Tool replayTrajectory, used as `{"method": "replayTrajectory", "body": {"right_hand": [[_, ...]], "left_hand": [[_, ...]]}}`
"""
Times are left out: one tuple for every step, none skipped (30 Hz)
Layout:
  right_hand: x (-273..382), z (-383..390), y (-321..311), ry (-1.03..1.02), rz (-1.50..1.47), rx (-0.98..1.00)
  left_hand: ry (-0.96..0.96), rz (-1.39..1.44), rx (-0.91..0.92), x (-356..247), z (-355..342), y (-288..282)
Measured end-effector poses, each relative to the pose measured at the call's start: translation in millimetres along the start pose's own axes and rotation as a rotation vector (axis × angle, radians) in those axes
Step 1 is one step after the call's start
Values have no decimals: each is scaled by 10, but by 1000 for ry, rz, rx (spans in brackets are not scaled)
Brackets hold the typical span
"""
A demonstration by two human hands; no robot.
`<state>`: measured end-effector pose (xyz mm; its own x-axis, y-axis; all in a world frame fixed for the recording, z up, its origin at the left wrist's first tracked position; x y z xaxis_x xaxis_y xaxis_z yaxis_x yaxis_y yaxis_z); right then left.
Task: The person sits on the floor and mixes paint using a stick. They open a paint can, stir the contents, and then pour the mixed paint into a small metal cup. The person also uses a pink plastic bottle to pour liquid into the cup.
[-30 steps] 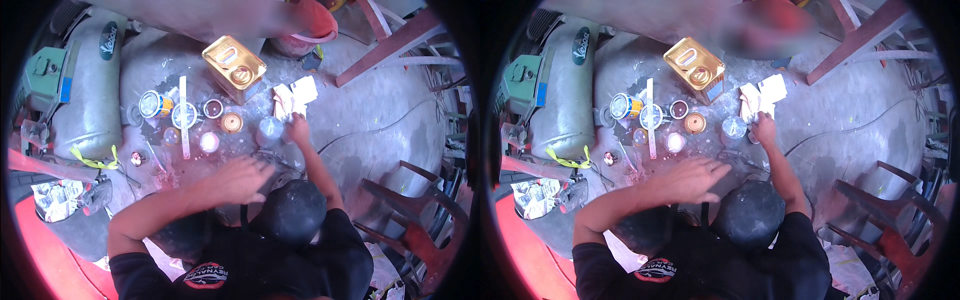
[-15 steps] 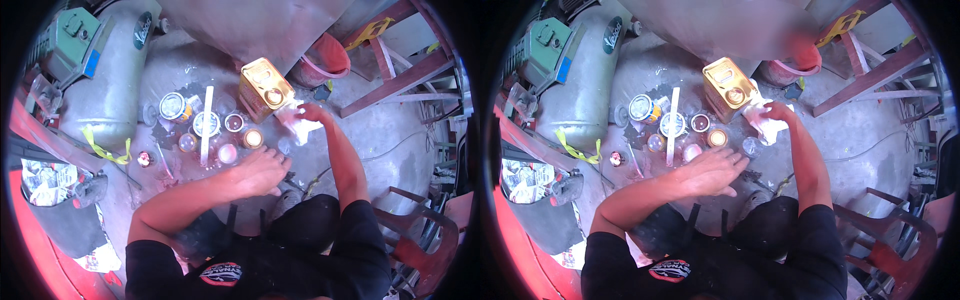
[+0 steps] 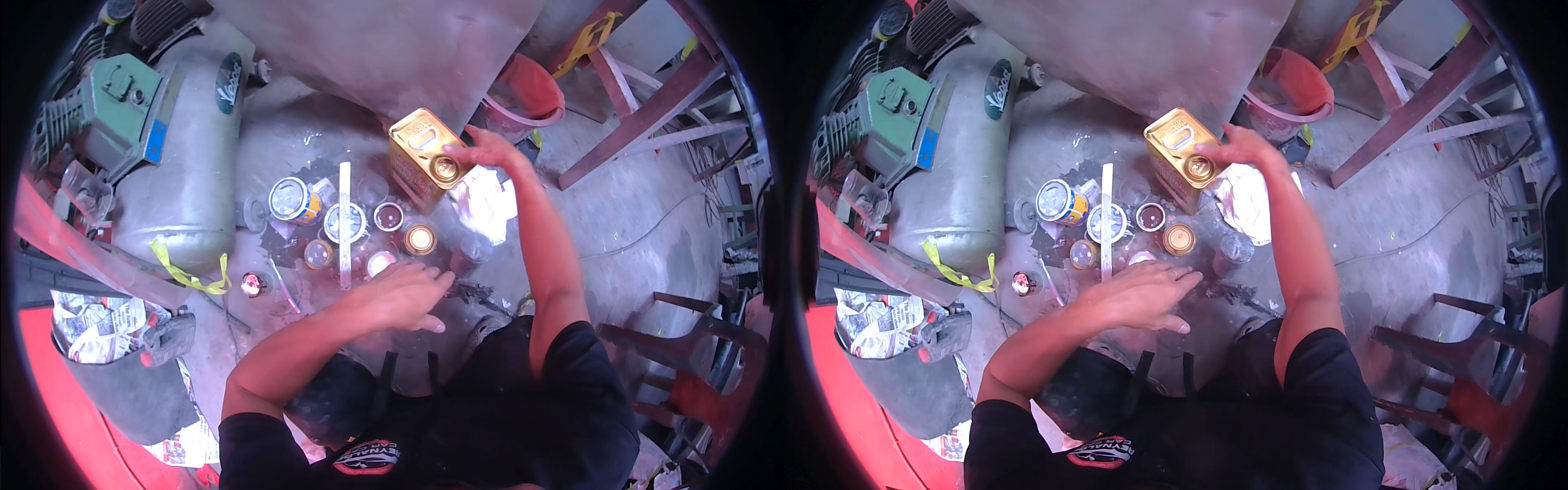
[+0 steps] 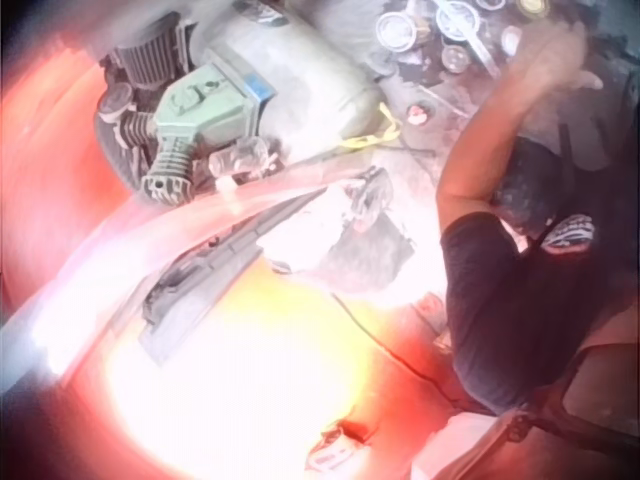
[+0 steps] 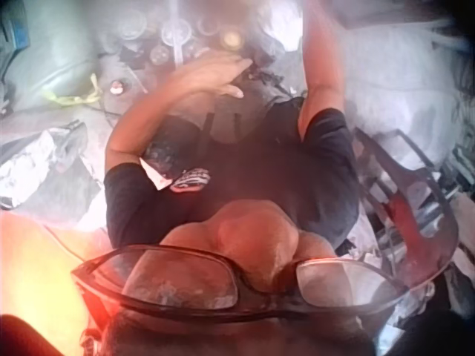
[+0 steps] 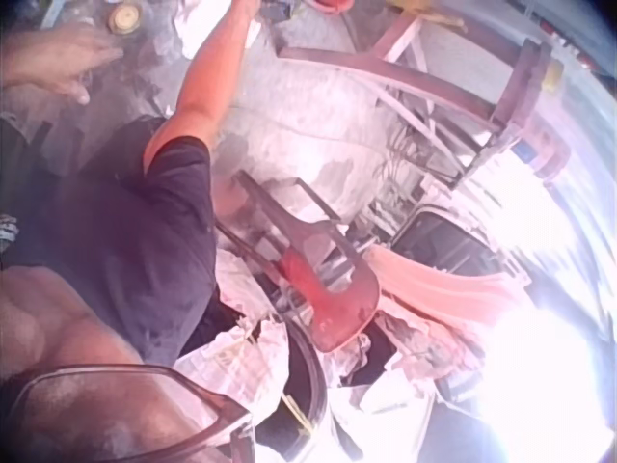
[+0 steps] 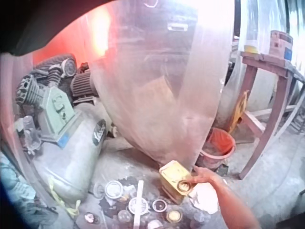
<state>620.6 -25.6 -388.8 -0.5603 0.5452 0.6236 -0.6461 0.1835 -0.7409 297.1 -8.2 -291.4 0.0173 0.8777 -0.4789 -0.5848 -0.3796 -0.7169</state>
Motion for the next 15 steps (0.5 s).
{"method": "replayTrajectory", "body": {"right_hand": [[294, -25, 128, -45, 35, -2], [664, -35, 196, -100, 152, -76], [861, 15, 249, -126, 278, -151], [1005, 41, 329, -159, 362, -161], [1126, 61, 402, -193, 444, -174], [1211, 65, 466, -227, 526, -187], [1177, 67, 477, -221, 514, -231], [1115, 55, 468, -214, 501, -276], [1060, 51, 468, -207, 488, -321], [1061, 110, 448, -225, 495, -448], [1004, 110, 420, -156, 480, -486], [946, 121, 377, -97, 462, -516], [909, 135, 311, -42, 445, -550], [872, 150, 289, -41, 435, -589], [873, 131, 301, -11, 456, -591]], "left_hand": [[10, 9, -11, -8, -15, -7], [8, 13, -25, -31, -5, -37], [36, 27, -32, -56, -54, -29], [35, 23, -47, -83, -70, -36], [32, 19, -61, -108, -87, -45], [29, 14, -74, -122, -96, -55], [37, 11, -76, -126, -132, -42], [44, 8, -77, -120, -165, -26], [52, 3, -79, -101, -183, -6], [64, 1, -100, -91, -186, 14], [59, 3, -82, -79, -193, 33], [54, 5, -64, -75, -194, 33], [48, 3, -51, -72, -185, 31], [71, 8, -106, -63, -173, 54], [75, 27, -98, -60, -164, 68]]}}
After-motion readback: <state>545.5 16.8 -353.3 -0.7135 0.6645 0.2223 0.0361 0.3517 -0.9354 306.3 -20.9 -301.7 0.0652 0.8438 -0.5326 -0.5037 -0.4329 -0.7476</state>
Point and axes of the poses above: each hand's wrist, its own z-axis away from the middle knuckle, its own y-axis out of the palm, x = y × z, the point moved 6 cm from there along -z, towards the middle knuckle, and after that the axes turned 9 degrees about -y, right-handed, at the moved point
